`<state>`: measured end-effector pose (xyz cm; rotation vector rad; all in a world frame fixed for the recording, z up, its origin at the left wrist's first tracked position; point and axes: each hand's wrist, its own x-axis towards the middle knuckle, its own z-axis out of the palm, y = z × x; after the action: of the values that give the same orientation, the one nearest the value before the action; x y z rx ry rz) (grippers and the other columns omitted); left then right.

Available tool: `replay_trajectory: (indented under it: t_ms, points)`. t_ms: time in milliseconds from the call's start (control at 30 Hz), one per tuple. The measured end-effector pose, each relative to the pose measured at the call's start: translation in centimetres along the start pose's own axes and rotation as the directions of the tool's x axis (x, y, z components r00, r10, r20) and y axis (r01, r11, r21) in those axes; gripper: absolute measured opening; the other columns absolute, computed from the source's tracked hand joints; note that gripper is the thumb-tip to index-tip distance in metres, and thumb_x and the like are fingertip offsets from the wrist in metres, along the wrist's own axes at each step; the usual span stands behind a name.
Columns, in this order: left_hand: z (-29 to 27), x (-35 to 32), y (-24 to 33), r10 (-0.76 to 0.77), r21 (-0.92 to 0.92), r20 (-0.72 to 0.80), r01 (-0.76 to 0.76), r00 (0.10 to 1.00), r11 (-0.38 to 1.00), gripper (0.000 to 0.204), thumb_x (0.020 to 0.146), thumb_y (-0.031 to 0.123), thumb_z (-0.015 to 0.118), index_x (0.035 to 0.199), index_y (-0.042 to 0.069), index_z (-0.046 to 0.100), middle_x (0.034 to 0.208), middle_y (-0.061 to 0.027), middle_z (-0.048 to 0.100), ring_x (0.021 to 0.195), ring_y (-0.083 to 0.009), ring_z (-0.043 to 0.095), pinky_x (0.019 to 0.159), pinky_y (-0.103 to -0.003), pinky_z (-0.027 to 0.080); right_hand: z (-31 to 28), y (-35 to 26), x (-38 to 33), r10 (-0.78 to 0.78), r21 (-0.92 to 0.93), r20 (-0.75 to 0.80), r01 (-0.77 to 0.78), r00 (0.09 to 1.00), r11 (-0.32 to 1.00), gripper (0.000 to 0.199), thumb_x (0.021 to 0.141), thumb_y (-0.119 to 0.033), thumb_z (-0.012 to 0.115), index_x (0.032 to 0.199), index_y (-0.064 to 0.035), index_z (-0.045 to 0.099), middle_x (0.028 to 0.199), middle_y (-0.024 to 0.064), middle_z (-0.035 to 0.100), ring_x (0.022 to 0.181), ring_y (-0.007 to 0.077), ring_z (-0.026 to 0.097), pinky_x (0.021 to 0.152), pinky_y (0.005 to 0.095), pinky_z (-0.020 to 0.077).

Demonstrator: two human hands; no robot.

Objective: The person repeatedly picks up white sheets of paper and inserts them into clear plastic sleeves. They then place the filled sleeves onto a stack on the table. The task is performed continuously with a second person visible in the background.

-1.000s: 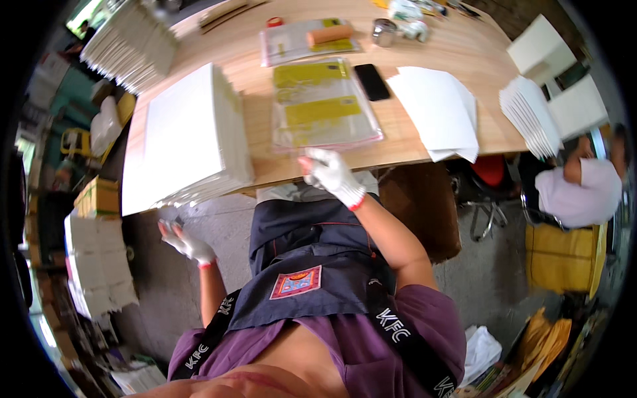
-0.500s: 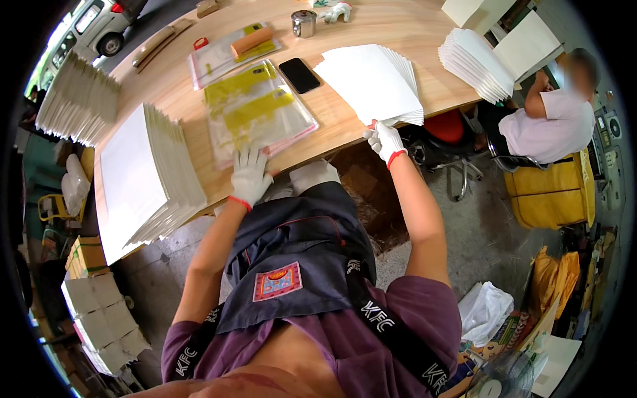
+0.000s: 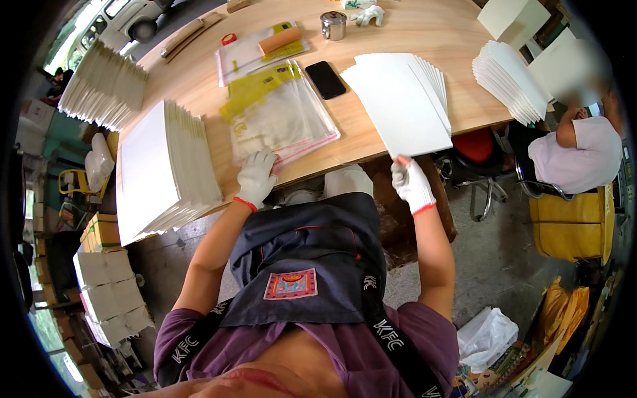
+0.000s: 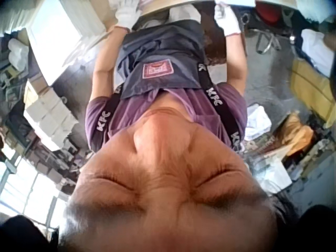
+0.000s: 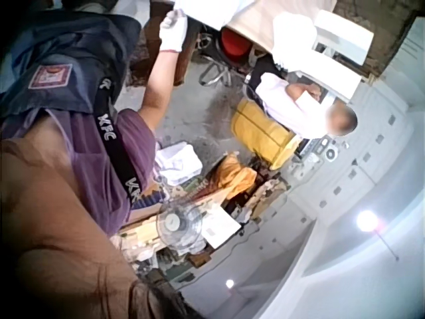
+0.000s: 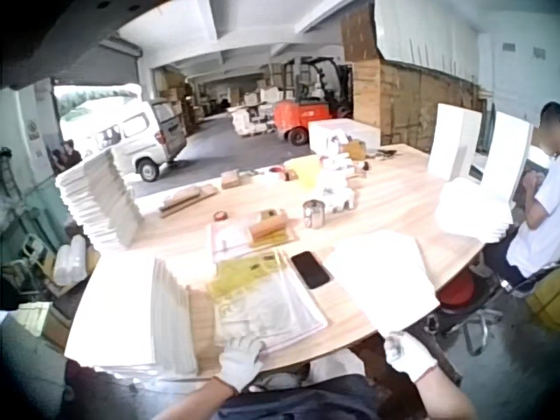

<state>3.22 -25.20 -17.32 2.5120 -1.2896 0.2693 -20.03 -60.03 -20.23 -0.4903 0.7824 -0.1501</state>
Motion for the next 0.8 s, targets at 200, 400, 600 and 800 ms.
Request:
replay_trajectory:
  t_ms: [200,400,600,800]
  points:
    - [1.3,1.3,-2.2,-0.090,-0.005,0.155,0.092,0.984,0.996,0.039,0.070,0.013,0.068,0.106,0.012,0.056,0.108,-0.0092,0.055,0.103,-0.0307,0.053,0.082,-0.043,0.050,-2.8,-1.2,-0.3,-0.486,-0.175,-0.188,0.458,0.853,0.872,0.016,0.092,-0.024,0.061,0.100,-0.0109,0.058,0.067,0.0008,0.056,0.046,0.0086,0.046,0.036,0.0238,0.0347]
    - [1.1,-0.5,-2.4,-0.095,-0.160,-0.011,0.092,0.995,0.983,0.040,0.069,0.008,0.064,0.108,0.009,0.055,0.108,-0.0127,0.055,0.104,-0.0335,0.055,0.083,-0.043,0.049,-1.2,-1.8,-3.8,-0.668,-0.081,-0.085,0.663,0.740,0.744,0.034,0.089,-0.014,0.061,0.121,-0.0063,0.054,0.098,0.0065,0.063,0.072,0.0168,0.061,0.054,0.0292,0.0488]
    - [0.7,-0.7,-2.3,-0.145,-0.264,-0.010,0.138,0.989,0.955,0.035,0.071,0.003,0.061,0.105,0.010,0.055,0.104,-0.0105,0.054,0.098,-0.0311,0.056,0.080,-0.041,0.049,1.9,2.3,-9.2,-0.342,-0.251,0.292,0.417,0.893,0.873,0.052,0.083,-0.016,0.056,0.130,0.0039,0.047,0.118,0.0134,0.060,0.102,0.0254,0.062,0.088,0.0359,0.0495]
    - [0.7,-1.4,-2.6,-0.118,-0.247,-0.042,0.104,0.992,0.963,0.037,0.072,0.006,0.063,0.108,0.011,0.053,0.105,-0.0084,0.054,0.099,-0.0291,0.057,0.079,-0.039,0.049,2.5,6.3,-9.2,-0.200,-0.282,0.278,0.278,0.940,0.918,0.053,0.083,-0.019,0.054,0.129,0.0052,0.047,0.116,0.0150,0.060,0.100,0.0261,0.061,0.085,0.0349,0.0493]
